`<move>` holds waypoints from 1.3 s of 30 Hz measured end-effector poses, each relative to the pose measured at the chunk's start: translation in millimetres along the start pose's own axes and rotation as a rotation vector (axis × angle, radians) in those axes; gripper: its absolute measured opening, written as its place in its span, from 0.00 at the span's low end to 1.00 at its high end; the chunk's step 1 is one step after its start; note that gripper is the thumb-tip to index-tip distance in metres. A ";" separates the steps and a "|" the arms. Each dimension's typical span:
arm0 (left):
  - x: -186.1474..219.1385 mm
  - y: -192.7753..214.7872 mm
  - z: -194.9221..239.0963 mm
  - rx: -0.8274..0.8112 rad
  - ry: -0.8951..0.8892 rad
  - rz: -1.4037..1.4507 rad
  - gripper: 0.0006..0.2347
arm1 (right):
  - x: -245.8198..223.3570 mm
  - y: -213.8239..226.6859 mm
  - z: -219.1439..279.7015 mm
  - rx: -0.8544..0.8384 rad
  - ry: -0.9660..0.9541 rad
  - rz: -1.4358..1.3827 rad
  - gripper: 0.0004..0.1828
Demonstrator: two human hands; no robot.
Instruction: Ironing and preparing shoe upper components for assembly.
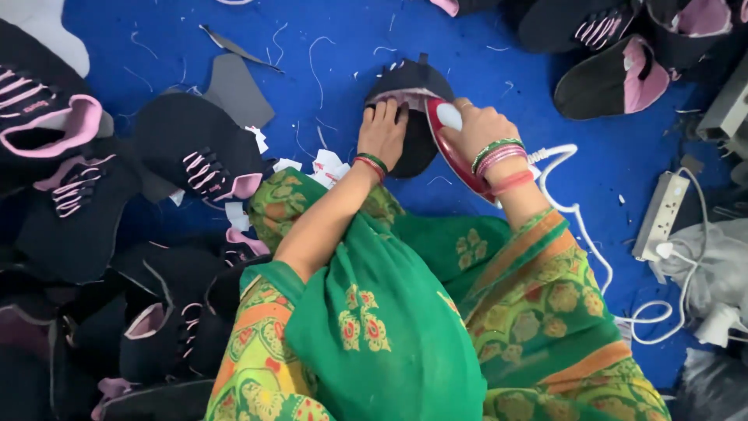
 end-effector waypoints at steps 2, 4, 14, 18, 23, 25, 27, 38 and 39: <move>0.7 2.2 -1.3 -0.018 -0.004 0.009 0.20 | -7.4 3.2 -2.5 0.029 0.009 -0.050 0.31; -1.2 0.6 -0.8 -0.019 -0.020 0.015 0.20 | 2.0 -29.0 -27.8 0.051 -0.004 -0.104 0.31; -4.3 7.1 -0.5 -0.041 -0.039 0.091 0.18 | 2.8 -27.5 -20.5 0.018 0.103 -0.063 0.29; -7.1 35.6 8.3 0.003 -0.011 0.130 0.14 | 7.6 -26.7 -17.4 0.038 0.106 -0.055 0.32; -38.5 16.1 24.8 0.064 0.302 0.325 0.20 | 21.3 -7.2 -5.7 0.002 0.038 -0.029 0.32; -43.4 1.2 25.0 0.035 0.319 0.404 0.21 | 18.6 -0.5 -6.5 0.023 0.013 -0.082 0.32; -45.2 -9.4 21.9 0.007 0.335 0.484 0.22 | 22.4 -16.0 -21.8 0.045 -0.015 -0.134 0.33; -54.5 -18.3 5.0 -0.031 0.240 0.589 0.26 | -6.6 -34.4 -61.6 0.061 0.040 -0.167 0.34; -53.1 -19.9 7.3 -0.032 0.240 0.585 0.26 | -10.4 -38.0 -62.6 0.061 0.041 -0.171 0.34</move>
Point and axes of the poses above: each hand's wrist, its own z-axis away from the middle knuckle, its own y-axis out of the back of the hand, x = y × z, the point moved 8 cm from there along -z, towards the middle knuckle, and after that the axes turned 3 degrees about y, right-handed, at the moved point
